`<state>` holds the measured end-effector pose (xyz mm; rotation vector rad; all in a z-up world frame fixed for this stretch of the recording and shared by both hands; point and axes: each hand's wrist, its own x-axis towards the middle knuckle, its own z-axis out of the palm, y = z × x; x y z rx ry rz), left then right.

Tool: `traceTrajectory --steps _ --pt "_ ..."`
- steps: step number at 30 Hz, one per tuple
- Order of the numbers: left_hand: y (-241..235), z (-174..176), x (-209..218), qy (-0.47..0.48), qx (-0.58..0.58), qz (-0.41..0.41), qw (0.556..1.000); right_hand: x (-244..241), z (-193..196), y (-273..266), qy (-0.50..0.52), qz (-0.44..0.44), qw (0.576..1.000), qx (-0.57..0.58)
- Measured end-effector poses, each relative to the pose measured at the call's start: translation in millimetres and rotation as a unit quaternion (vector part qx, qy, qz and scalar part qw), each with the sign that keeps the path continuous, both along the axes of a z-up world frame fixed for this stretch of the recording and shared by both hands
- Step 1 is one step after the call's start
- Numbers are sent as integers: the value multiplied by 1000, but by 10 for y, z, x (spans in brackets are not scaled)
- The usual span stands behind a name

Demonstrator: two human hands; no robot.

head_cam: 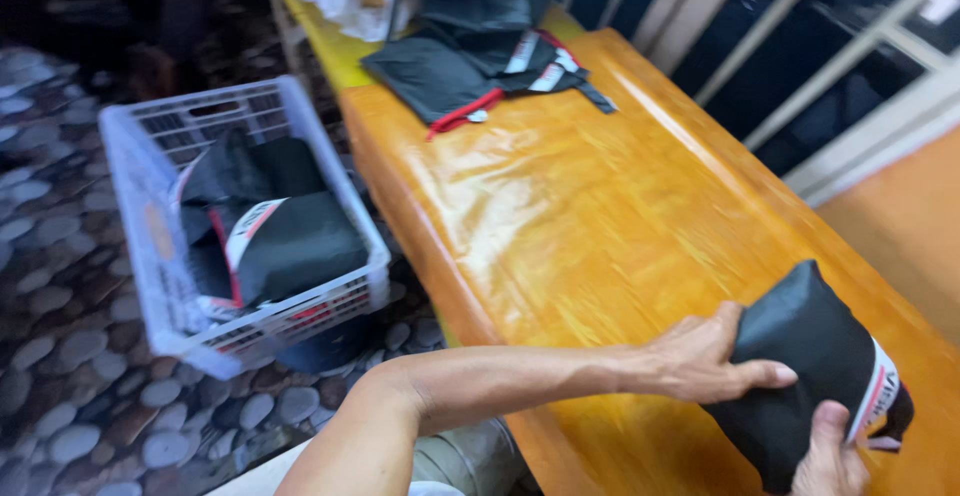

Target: The person removes a black tarp from a small bag, unfolds it on a wooden table, and uses a broom to sweep dust off the surface. They then fold the tarp into a long, narrow strip and smooth it out with their hands.

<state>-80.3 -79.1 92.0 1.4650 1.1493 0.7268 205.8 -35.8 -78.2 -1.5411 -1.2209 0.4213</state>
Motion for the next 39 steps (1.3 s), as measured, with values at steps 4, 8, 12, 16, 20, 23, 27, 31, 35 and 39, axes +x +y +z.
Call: traceTrajectory --steps 4,8,12,16,20,23,27,31,35,39 --pt "-220 -144 -529 -35 37 74 996 -1104 716 -270 -68 149 986 40" --pt "-549 -241 -1182 -81 79 211 971 -1998 1078 -535 199 310 912 -182" --pt "-900 -322 -1850 -78 89 337 934 -2876 1204 -664 209 362 886 -199" --pt "-1051 -417 -2564 -63 47 408 910 -3771 1156 -634 215 419 857 -207" --pt "-1124 -613 -3340 -83 87 540 833 -4775 1040 -652 272 461 827 -173" --pt "-1198 -786 -3864 -79 72 599 794 -5325 609 -633 296 489 807 -150" --pt "-1118 -1239 -4483 -24 37 675 736 -5588 -16 -730 117 531 831 -116" --pt "-808 -1717 -4760 -27 -7 715 699 -5530 -467 -745 -124 556 819 72" --pt "-562 -1949 -4782 39 -44 692 720 -5522 -398 -887 -234 527 783 234" --pt "-408 -1990 -4739 109 -113 654 740 -5483 -502 -862 -266 500 784 256"
